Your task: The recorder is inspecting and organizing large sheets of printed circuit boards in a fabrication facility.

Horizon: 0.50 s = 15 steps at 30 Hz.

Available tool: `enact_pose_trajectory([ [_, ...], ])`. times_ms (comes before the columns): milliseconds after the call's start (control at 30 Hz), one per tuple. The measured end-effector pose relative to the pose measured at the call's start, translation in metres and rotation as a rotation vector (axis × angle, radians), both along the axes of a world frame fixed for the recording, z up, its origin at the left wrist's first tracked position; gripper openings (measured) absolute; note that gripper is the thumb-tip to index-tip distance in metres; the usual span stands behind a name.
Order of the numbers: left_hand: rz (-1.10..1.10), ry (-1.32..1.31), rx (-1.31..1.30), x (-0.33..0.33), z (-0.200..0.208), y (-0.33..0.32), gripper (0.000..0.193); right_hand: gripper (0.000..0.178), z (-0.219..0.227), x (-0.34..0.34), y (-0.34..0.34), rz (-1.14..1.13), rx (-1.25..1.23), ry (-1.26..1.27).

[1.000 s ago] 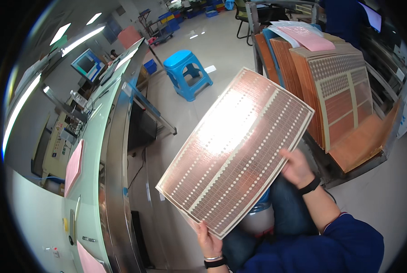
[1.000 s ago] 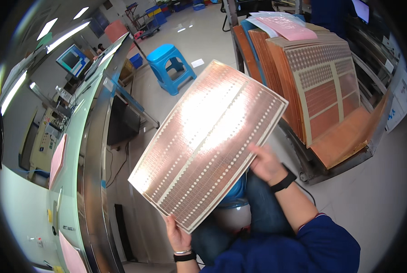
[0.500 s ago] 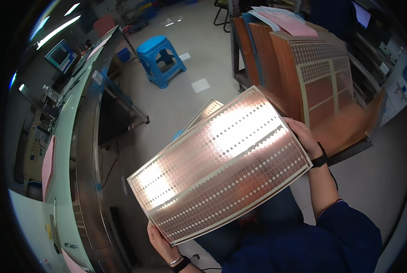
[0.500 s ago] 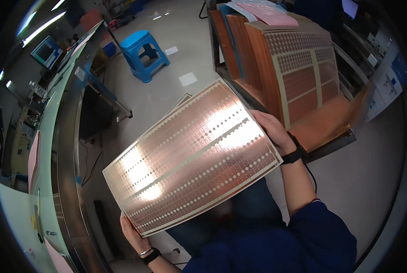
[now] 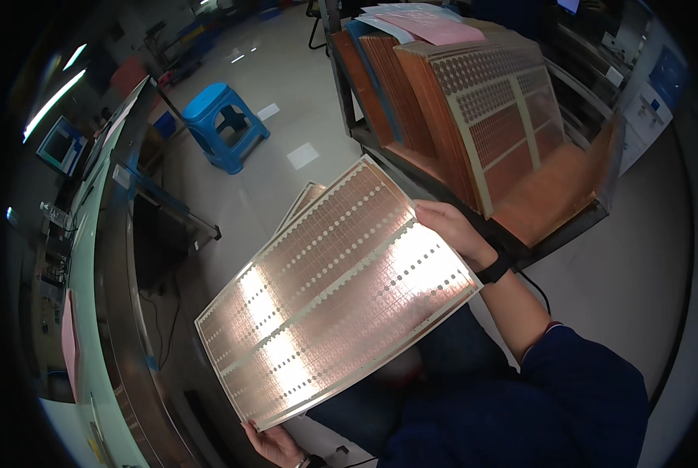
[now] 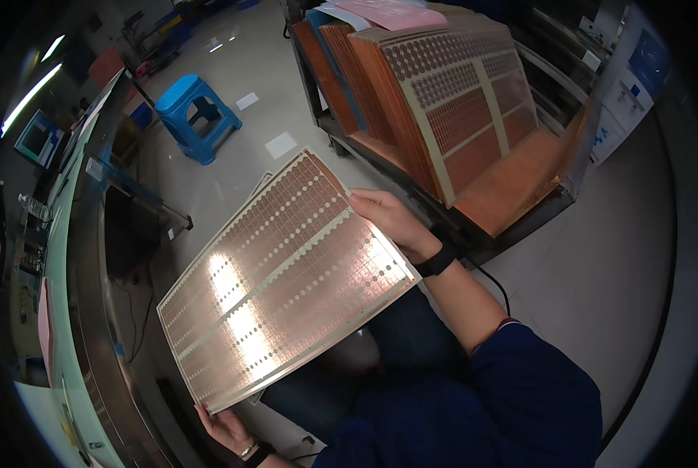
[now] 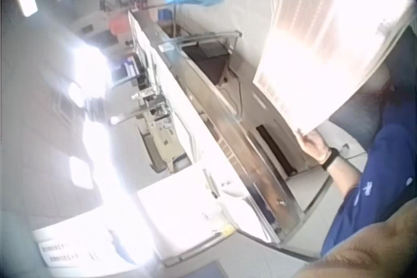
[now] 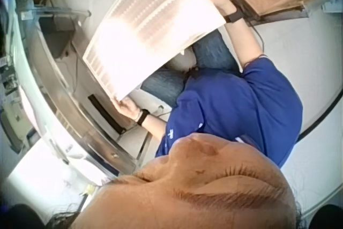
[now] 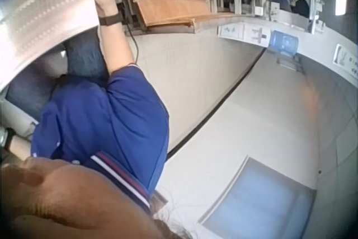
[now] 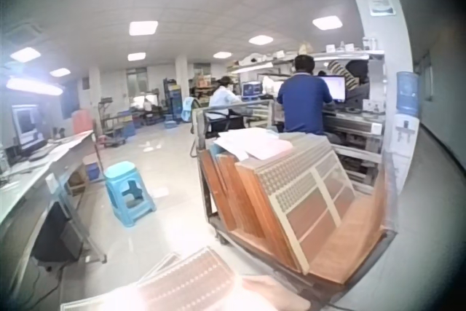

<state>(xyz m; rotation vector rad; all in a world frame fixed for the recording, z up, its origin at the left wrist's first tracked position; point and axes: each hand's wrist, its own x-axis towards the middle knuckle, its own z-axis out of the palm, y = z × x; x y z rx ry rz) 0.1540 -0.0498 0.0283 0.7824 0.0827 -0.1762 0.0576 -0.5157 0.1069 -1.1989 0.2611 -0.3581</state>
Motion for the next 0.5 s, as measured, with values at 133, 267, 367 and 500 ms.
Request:
enact_pose_trajectory([
  [133, -0.188, -0.027, -0.260, -0.004, -0.011, -0.015, 0.035, 0.029, 0.000, 0.006, 0.003, -0.015, 0.008, -0.028],
  [267, -0.191, 0.002, -0.124, -0.022, 0.010, -0.058, 0.039, 0.025, -0.009, 0.010, 0.001, -0.047, -0.112, -0.053],
  [367, -0.186, 0.010, -0.092, -0.022, 0.010, -0.061, 0.043, 0.024, -0.016, 0.006, -0.003, -0.068, -0.208, -0.031],
  [500, -0.192, 0.026, -0.113, -0.020, 0.008, -0.055, 0.045, 0.025, 0.011, 0.000, 0.015, -0.059, -0.154, -0.049],
])
